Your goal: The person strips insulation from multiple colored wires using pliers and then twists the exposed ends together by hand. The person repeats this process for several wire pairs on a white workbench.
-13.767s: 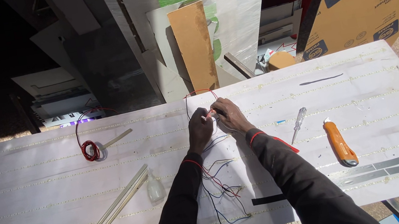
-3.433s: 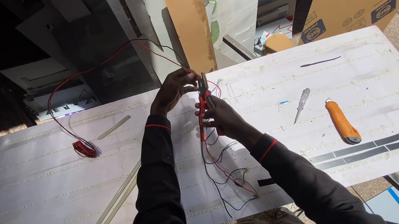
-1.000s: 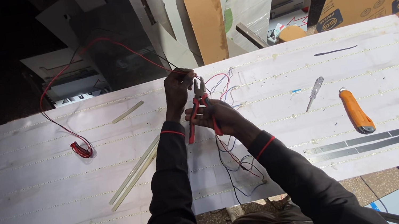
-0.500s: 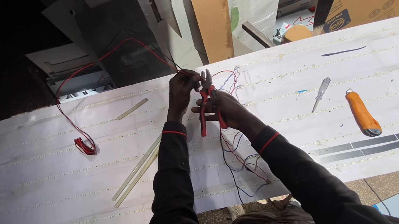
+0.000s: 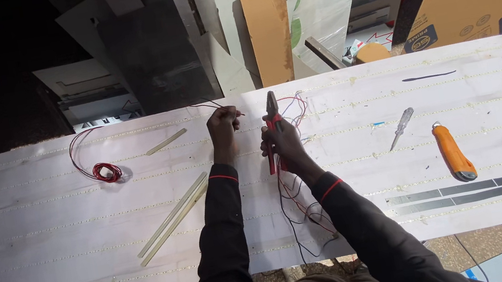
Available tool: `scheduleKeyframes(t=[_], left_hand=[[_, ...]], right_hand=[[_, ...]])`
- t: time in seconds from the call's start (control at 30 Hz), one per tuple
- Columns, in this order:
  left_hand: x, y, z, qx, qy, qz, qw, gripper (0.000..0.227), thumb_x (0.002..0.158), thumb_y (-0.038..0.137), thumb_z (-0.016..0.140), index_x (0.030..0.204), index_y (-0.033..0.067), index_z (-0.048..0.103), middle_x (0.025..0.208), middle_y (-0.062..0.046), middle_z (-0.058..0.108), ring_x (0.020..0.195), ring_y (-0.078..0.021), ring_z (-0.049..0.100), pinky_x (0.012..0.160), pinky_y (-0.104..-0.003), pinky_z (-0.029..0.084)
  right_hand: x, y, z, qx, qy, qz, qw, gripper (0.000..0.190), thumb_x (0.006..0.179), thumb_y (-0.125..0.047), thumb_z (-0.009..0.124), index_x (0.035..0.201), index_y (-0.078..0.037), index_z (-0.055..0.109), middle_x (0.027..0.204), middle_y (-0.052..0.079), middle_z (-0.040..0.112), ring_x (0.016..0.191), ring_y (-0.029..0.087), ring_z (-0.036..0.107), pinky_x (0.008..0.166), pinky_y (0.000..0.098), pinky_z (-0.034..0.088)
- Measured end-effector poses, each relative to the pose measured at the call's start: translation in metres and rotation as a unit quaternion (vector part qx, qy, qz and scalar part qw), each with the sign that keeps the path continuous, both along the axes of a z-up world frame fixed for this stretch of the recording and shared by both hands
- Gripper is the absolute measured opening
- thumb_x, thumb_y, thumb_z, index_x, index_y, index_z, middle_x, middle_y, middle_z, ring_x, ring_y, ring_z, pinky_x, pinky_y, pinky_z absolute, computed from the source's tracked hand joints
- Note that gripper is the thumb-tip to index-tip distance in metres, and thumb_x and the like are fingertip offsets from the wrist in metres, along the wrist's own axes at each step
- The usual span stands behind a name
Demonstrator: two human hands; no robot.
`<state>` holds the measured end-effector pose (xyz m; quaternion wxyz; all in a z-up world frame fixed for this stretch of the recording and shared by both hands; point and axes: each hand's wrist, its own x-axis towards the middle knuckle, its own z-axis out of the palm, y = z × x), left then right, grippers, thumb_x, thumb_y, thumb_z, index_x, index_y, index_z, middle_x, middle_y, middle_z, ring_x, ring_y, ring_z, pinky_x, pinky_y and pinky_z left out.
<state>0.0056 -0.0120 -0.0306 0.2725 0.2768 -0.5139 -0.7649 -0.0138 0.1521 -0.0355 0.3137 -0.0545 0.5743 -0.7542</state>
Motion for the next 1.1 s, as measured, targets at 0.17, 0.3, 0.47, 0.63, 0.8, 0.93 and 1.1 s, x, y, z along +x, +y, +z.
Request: scheduleKeyframes(t=[0.17, 0.3, 0.47, 0.63, 0.8, 0.93, 1.1], left_hand=[[0.016, -0.013, 0.019, -0.041, -0.027, -0.023, 0.999, 0.030, 0.106, 0.007, 0.073, 0.133, -0.0051, 0.067, 0.084, -0.013, 0.072, 0.064, -0.0108, 0.063, 0.055, -0.021, 0.049], [0.029, -0.026, 0.018, -0.119, -0.116, 0.020, 0.986, 0.065, 0.104, 0.009, 0.073, 0.163, 0.0024, 0.045, 0.083, -0.011, 0.074, 0.064, -0.0135, 0.068, 0.053, -0.024, 0.051], [0.056, -0.039, -0.004, -0.235, -0.200, 0.008, 0.951, 0.049, 0.099, 0.016, 0.072, 0.147, 0.0133, 0.063, 0.078, -0.006, 0.075, 0.069, -0.0166, 0.072, 0.064, -0.033, 0.052], [0.093, -0.057, -0.004, -0.309, -0.125, 0.110, 0.936, 0.032, 0.100, 0.012, 0.066, 0.131, 0.0154, 0.073, 0.077, -0.005, 0.069, 0.076, -0.0166, 0.069, 0.076, -0.038, 0.054], [0.137, -0.070, 0.008, -0.341, 0.095, 0.180, 0.918, 0.023, 0.115, 0.006, 0.064, 0.137, 0.0108, 0.063, 0.089, -0.007, 0.070, 0.080, -0.0126, 0.063, 0.068, -0.023, 0.051], [0.177, -0.053, -0.010, -0.251, 0.224, 0.090, 0.937, 0.054, 0.117, 0.012, 0.070, 0.166, 0.0061, 0.047, 0.098, -0.010, 0.071, 0.087, -0.0136, 0.067, 0.073, -0.025, 0.058], [0.220, -0.032, -0.049, -0.207, 0.113, -0.057, 0.970, 0.024, 0.109, 0.009, 0.075, 0.128, -0.0048, 0.081, 0.093, -0.018, 0.076, 0.082, -0.0222, 0.075, 0.077, -0.034, 0.065]], right_hand=[[-0.020, 0.020, -0.016, 0.087, 0.033, 0.130, 0.987, 0.047, 0.096, -0.008, 0.077, 0.141, -0.002, 0.065, 0.096, 0.006, 0.067, 0.079, 0.017, 0.073, 0.062, 0.0312, 0.056], [-0.014, 0.031, -0.032, 0.132, 0.116, 0.247, 0.953, 0.060, 0.097, -0.008, 0.076, 0.155, -0.006, 0.061, 0.073, 0.005, 0.055, 0.037, 0.011, 0.053, 0.026, 0.0276, 0.039], [0.017, 0.055, 0.032, 0.114, 0.063, 0.298, 0.946, 0.048, 0.095, -0.016, 0.083, 0.141, -0.007, 0.072, 0.084, 0.009, 0.066, 0.061, 0.019, 0.065, 0.053, 0.0303, 0.051], [0.030, 0.078, 0.056, 0.050, 0.034, 0.282, 0.957, 0.051, 0.098, -0.020, 0.080, 0.143, 0.001, 0.069, 0.130, 0.013, 0.074, 0.123, 0.025, 0.073, 0.093, 0.0270, 0.057], [0.029, 0.087, 0.061, 0.057, 0.021, 0.180, 0.982, 0.041, 0.098, -0.013, 0.086, 0.134, 0.000, 0.072, 0.102, 0.014, 0.071, 0.088, 0.028, 0.078, 0.083, 0.0380, 0.063], [0.030, 0.081, 0.038, 0.020, -0.011, 0.153, 0.988, 0.052, 0.101, -0.010, 0.081, 0.148, 0.002, 0.066, 0.122, 0.017, 0.074, 0.107, 0.030, 0.076, 0.091, 0.0420, 0.065], [0.032, 0.044, 0.011, -0.025, -0.026, 0.196, 0.980, 0.062, 0.112, -0.023, 0.068, 0.167, -0.003, 0.049, 0.150, 0.021, 0.071, 0.133, 0.032, 0.073, 0.094, 0.0411, 0.062]])
